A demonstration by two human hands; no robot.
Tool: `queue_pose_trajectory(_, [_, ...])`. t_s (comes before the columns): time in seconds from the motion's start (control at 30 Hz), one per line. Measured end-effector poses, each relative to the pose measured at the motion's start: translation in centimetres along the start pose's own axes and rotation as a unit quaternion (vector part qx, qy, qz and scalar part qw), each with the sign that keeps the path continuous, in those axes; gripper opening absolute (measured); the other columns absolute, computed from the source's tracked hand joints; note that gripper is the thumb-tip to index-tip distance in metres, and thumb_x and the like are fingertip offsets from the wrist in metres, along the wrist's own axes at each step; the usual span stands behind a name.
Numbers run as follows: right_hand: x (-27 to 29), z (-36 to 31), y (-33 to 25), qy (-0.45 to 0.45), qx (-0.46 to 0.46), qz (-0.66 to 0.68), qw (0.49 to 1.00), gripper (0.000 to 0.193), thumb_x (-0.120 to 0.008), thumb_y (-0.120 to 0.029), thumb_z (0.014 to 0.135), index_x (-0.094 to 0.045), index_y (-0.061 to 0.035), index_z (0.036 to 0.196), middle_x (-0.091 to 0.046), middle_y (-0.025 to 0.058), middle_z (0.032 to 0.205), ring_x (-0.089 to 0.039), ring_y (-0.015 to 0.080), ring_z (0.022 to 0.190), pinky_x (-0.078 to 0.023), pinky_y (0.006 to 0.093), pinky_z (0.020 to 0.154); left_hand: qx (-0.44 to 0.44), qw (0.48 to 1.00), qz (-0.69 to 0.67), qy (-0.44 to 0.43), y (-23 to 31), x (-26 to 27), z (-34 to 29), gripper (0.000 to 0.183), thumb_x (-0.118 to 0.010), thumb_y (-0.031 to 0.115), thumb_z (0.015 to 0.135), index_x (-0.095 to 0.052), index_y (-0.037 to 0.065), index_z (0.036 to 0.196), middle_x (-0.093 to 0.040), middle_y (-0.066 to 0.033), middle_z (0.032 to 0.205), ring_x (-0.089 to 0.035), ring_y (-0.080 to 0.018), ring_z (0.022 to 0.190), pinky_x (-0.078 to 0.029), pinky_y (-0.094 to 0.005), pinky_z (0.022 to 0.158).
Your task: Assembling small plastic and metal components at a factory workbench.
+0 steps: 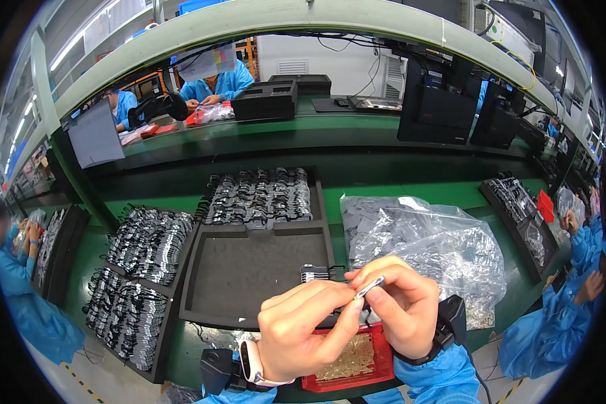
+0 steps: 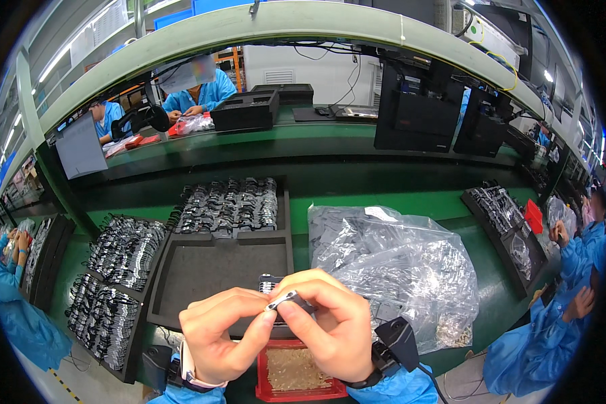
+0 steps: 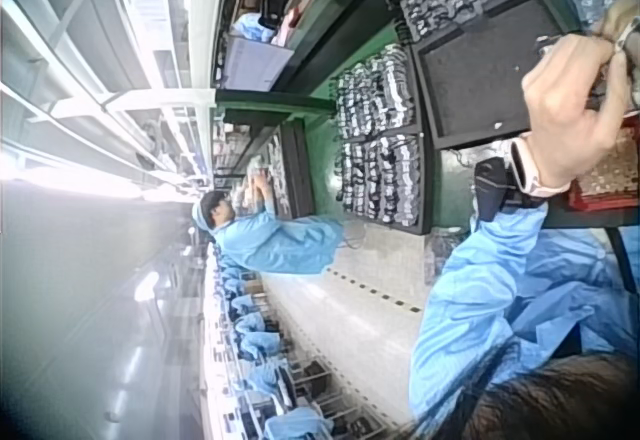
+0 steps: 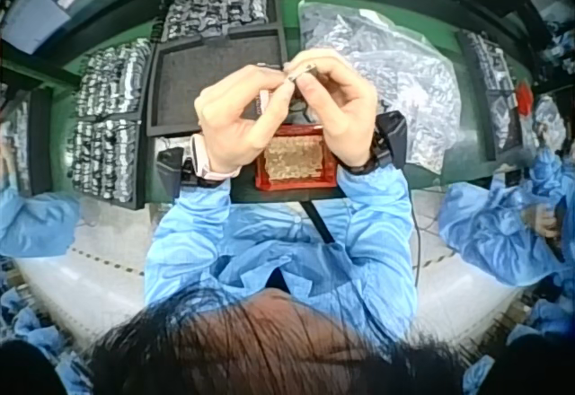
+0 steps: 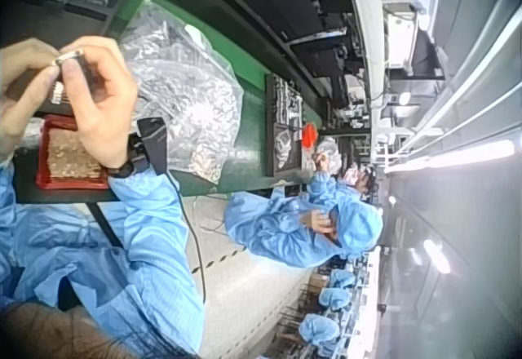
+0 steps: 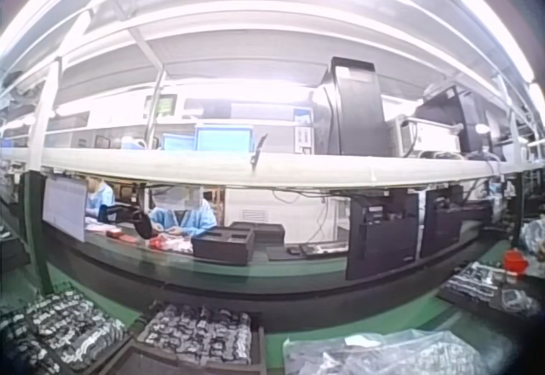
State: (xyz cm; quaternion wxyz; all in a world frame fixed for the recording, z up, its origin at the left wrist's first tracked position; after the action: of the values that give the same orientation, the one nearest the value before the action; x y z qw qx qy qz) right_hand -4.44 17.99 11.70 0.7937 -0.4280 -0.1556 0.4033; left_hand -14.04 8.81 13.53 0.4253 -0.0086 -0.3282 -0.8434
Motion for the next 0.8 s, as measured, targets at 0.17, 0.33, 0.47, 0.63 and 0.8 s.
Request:
queue_pose_trajectory(0.17, [0.3,0.1,-0.5,0.003,0.007,-0.006,1.0,0.007,-0.059,0.003,0.077,-0.061,0.0047,0.084,-0.06,0.0134,0.09,-0.057,0.0178,0.084,-0.044,0.0263,0.074,0.059,0.998,-0.026,-0.015,0.5,0.6,0.3,0.012,-0.067,0.001,0.07,-0.062,-0.001,0.08,-0.062,-0.0109,0.074,-0.062,-0.0181,0.063,-0.048,-0.0255,0.055])
queue_pose_trajectory(0.33, [0.3,0.0,-0.9,-0.005,0.029,-0.089,0.996,0.006,-0.06,0.002,0.077,-0.061,0.0041,0.082,-0.061,0.0132,0.088,-0.058,0.0173,0.081,-0.045,0.0261,0.071,0.08,0.996,-0.026,0.003,0.9,1.1,0.2,0.018,-0.067,-0.007,0.064,-0.063,-0.002,0.08,-0.059,-0.0105,0.074,-0.059,-0.0159,0.068,-0.047,-0.0232,0.058])
queue_pose_trajectory(0.47, [0.4,0.1,-0.7,-0.01,0.022,-0.108,0.994,0.006,-0.06,0.002,0.077,-0.061,0.0042,0.082,-0.061,0.0134,0.087,-0.059,0.0172,0.08,-0.046,0.0259,0.071,0.07,0.998,-0.008,-0.004,0.9,1.1,0.3,0.014,-0.067,-0.006,0.064,-0.063,-0.001,0.077,-0.06,-0.0108,0.074,-0.058,-0.0163,0.066,-0.046,-0.0244,0.057])
queue_pose_trajectory(0.63, [0.3,-0.3,0.0,-0.022,-0.093,0.001,0.995,0.01,-0.059,-0.001,0.08,-0.061,0.0046,0.089,-0.063,0.0109,0.087,-0.058,0.0124,0.079,-0.046,0.0238,0.071,0.067,0.998,-0.015,-0.007,0.7,1.3,0.5,0.011,-0.067,-0.004,0.066,-0.063,-0.001,0.076,-0.06,-0.0108,0.074,-0.058,-0.017,0.066,-0.046,-0.0256,0.058])
queue_pose_trajectory(0.8, [0.6,-0.2,0.3,-0.064,-0.118,0.017,0.991,0.012,-0.058,-0.003,0.082,-0.06,0.0048,0.091,-0.063,0.0081,0.086,-0.057,0.0096,0.079,-0.045,0.022,0.07,0.068,0.995,-0.049,-0.05,0.4,1.4,0.6,0.007,-0.066,-0.002,0.07,-0.062,-0.002,0.076,-0.059,-0.0107,0.075,-0.057,-0.0164,0.067,-0.046,-0.025,0.058])
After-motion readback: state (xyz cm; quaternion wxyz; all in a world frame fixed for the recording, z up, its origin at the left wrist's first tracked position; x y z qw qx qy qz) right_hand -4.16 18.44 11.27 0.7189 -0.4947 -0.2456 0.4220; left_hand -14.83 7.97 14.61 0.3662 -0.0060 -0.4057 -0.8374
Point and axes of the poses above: each hand's wrist, its own z-axis towards the middle knuckle, its own x-axis out of the back of the hand, y = z × x, the point moved 4 cm from there along z, towards the middle knuckle
